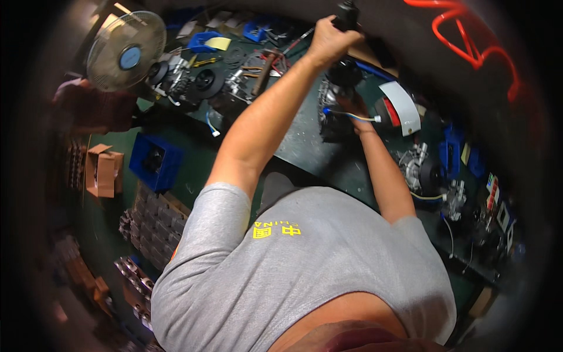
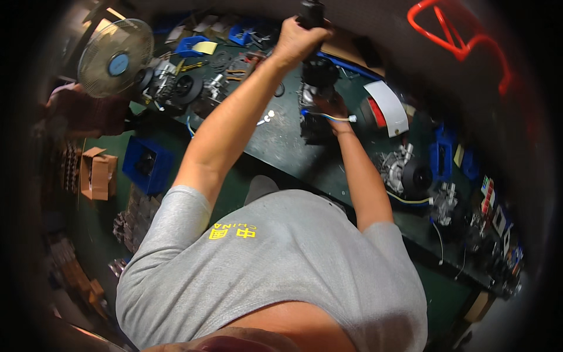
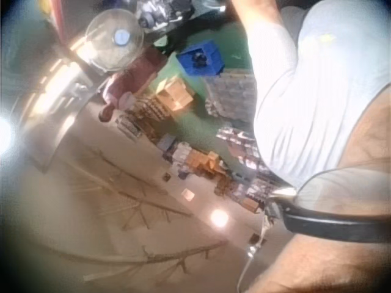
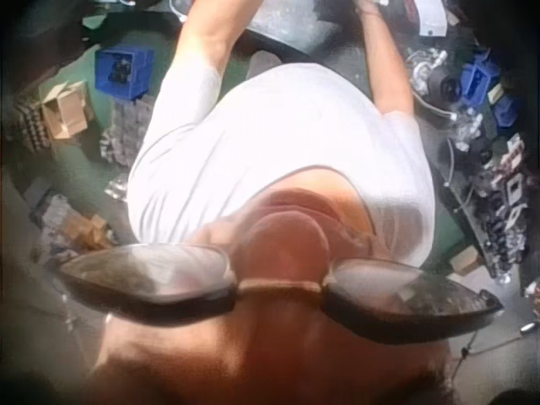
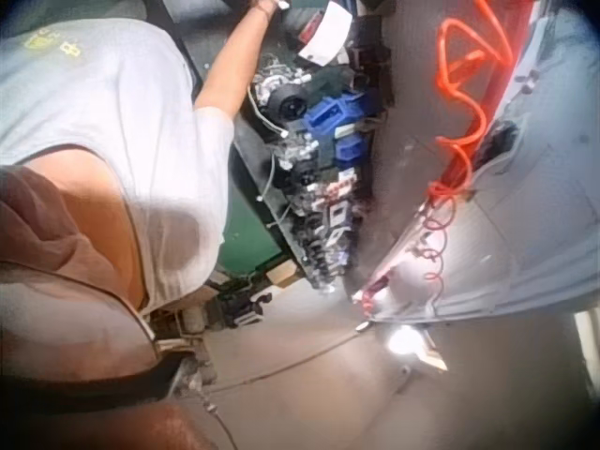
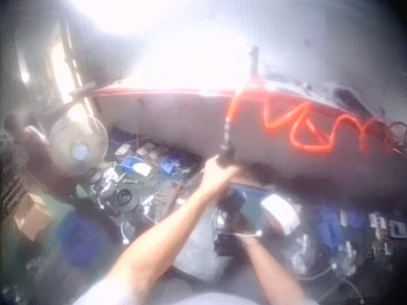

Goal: The person uses a pneumatic screwdriver to fasten screws into several small electric motors on a workbench. They pick up each motor, apply the tool to the screw holes, and place the finished units back on the table.

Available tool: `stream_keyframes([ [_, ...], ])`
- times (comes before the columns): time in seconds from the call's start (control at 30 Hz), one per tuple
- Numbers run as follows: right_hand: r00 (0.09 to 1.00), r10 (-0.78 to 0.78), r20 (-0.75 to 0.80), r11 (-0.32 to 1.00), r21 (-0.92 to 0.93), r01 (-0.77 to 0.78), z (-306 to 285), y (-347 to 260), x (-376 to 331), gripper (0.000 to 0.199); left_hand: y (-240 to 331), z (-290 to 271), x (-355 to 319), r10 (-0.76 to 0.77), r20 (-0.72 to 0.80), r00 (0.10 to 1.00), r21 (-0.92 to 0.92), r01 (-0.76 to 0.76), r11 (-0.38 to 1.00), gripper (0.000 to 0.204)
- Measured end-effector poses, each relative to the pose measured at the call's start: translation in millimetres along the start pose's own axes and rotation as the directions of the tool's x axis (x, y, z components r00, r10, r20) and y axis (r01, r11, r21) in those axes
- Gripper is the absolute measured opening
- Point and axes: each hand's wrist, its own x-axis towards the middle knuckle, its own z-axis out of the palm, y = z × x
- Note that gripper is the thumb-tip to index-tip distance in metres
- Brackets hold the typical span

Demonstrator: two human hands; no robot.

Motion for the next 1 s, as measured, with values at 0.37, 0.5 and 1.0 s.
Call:
stream_keyframes([
  [0.37, 0.994, 0.107, 0.028, 0.993, 0.049, -0.108, -11.7, 13.8, 12.8, 0.081, 29.0, 1.9, -0.6, -0.072, -0.010, 0.997, 0.173, 0.073, 0.982, 0.020],
  [0.5, 0.993, 0.117, 0.003, 0.992, 0.044, -0.117, -5.5, 3.5, 6.2, 0.078, 24.3, -5.1, -1.4, -0.035, 0.040, 0.999, 0.162, 0.028, 0.986, 0.020],
  [1.0, 0.998, 0.041, 0.054, 0.999, -0.012, -0.040, -3.8, -1.2, 6.3, 0.053, 23.8, -5.1, 1.3, -0.017, 0.014, 1.000, 0.184, 0.014, 0.983, 0.019],
])
